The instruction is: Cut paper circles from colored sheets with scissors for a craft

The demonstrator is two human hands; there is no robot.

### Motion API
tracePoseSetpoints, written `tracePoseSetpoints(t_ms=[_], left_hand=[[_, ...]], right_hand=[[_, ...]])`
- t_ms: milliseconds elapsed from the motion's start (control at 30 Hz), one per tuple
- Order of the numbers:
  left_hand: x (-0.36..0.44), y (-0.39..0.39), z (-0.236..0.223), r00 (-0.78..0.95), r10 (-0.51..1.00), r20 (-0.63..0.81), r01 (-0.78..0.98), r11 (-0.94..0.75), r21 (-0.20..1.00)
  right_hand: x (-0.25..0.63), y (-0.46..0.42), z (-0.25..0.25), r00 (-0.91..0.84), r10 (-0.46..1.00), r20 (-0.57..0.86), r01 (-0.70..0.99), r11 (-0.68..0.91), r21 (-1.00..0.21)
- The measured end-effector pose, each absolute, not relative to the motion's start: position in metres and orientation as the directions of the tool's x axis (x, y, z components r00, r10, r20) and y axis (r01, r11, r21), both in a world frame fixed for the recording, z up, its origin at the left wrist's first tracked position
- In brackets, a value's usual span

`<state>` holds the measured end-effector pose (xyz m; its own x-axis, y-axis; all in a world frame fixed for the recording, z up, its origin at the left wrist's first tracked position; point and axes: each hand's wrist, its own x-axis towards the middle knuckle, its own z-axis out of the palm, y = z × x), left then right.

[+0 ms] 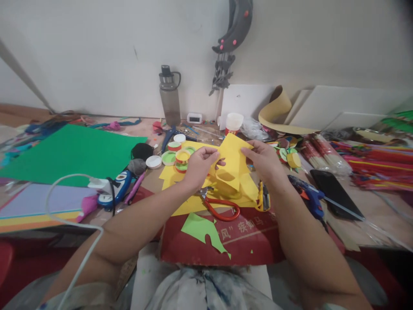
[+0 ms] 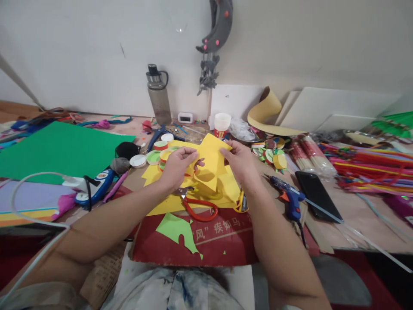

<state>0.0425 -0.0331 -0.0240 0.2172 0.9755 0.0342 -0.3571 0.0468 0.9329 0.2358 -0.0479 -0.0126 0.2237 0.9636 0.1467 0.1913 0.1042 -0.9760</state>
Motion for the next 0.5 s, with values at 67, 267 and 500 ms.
tracePoseSetpoints(t_ms=[67,267,500], left_hand=[[0.042,-0.032,-0.022,0.27,0.963,0.002,-0.348,0.096,0.932],[0.041,-0.032,-0.02,0.326,0.943,-0.063,-0.302,0.167,0.938],[0.035,-0.025,-0.007,0.152,0.988,0.016,-0.441,0.053,0.896]], right_hand=[[0.235,-0.048,-0.012,0.262,0.955,0.138,0.182,0.092,-0.979],[0.231,-0.047,-0.013,0.25,0.959,0.136,0.053,0.127,-0.991],[0.25,-0.041,-0.012,0.385,0.895,0.224,0.256,0.13,-0.958]])
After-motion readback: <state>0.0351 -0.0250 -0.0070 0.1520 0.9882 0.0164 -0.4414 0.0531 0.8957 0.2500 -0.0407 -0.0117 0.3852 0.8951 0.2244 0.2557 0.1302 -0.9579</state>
